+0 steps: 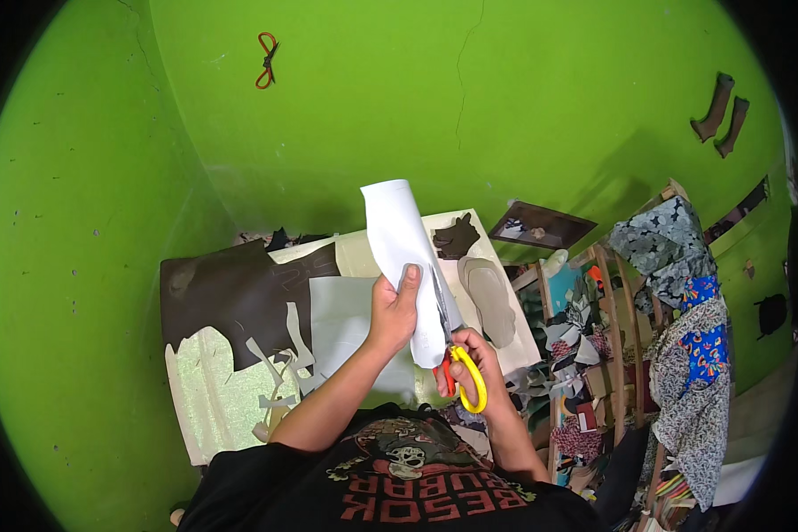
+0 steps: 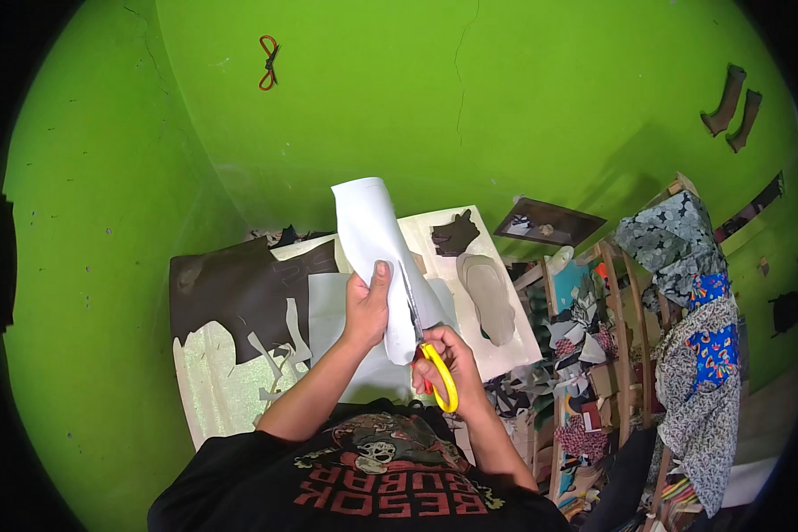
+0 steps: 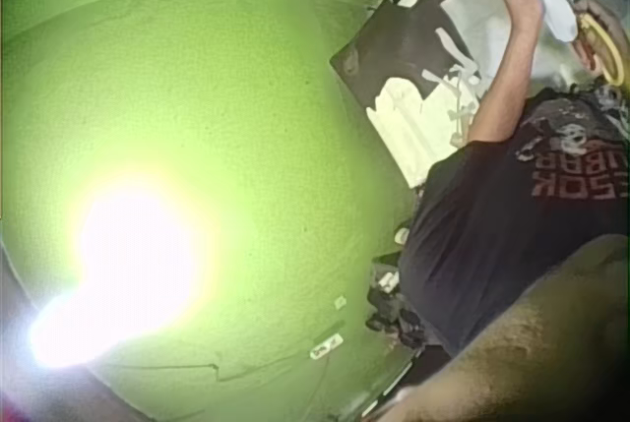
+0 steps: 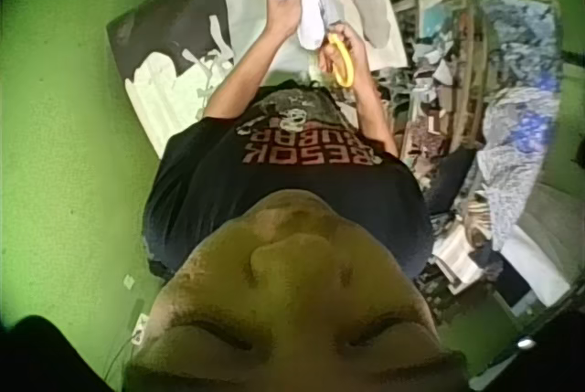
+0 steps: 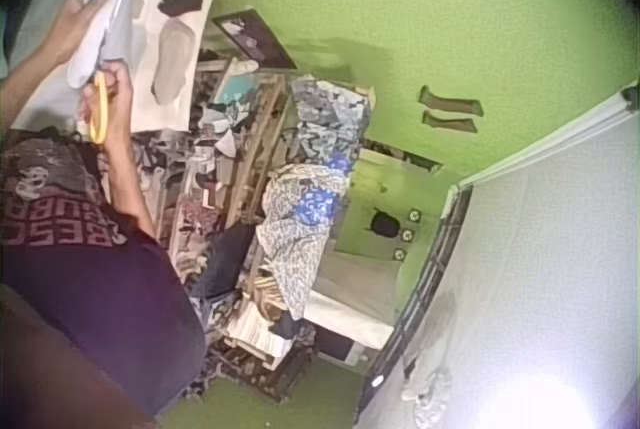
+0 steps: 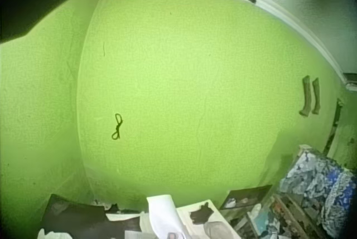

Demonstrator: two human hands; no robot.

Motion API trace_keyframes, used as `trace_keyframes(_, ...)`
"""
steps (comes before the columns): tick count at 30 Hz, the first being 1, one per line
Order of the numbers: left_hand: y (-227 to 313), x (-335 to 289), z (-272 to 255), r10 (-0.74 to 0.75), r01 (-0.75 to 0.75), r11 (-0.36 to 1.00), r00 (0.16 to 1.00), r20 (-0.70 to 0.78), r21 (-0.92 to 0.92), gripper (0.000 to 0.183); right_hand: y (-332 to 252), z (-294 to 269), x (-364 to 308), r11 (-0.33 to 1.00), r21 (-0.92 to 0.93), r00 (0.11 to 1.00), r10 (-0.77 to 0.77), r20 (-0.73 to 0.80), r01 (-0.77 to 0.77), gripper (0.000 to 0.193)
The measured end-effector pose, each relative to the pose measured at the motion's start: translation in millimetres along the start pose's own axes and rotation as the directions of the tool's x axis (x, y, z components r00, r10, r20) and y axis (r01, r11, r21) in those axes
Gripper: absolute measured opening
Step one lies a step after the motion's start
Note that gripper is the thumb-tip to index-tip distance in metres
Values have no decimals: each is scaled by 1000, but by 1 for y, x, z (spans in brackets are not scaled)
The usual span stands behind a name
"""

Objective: Cutting out a specific pattern from a light-colored material using scissors.

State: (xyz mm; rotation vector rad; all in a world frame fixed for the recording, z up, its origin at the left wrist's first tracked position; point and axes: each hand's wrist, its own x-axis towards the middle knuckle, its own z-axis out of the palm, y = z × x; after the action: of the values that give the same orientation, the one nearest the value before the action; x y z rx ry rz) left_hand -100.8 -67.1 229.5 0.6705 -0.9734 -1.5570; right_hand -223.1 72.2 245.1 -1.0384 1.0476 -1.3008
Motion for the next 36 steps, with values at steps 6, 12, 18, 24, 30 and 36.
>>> trace_keyframes(6,-5,-9,8,-74,74,997,997,13,7,54,2,0,4,1000,6,997,-21,80,20,54)
trace_keyframes(12,-4,-23,10,-162,171,909,985,54,-380,53,-6,16,0,991,125,998,-47,35,43,79)
trace_keyframes(18,-8,-25,0,-161,224,806,974,162,-549,58,4,11,-6,995,100,997,-12,82,4,73)
trace_keyframes(24,-1,-36,3,-220,328,697,944,245,-638,66,1,13,-10,995,91,996,-54,69,47,69)
trace_keyframes(30,5,-37,2,-191,322,708,944,269,-628,67,9,9,-15,994,110,999,20,26,-22,67)
trace_keyframes(36,13,-39,-3,-198,360,648,931,307,-672,57,12,8,-17,995,89,998,44,44,-48,64)
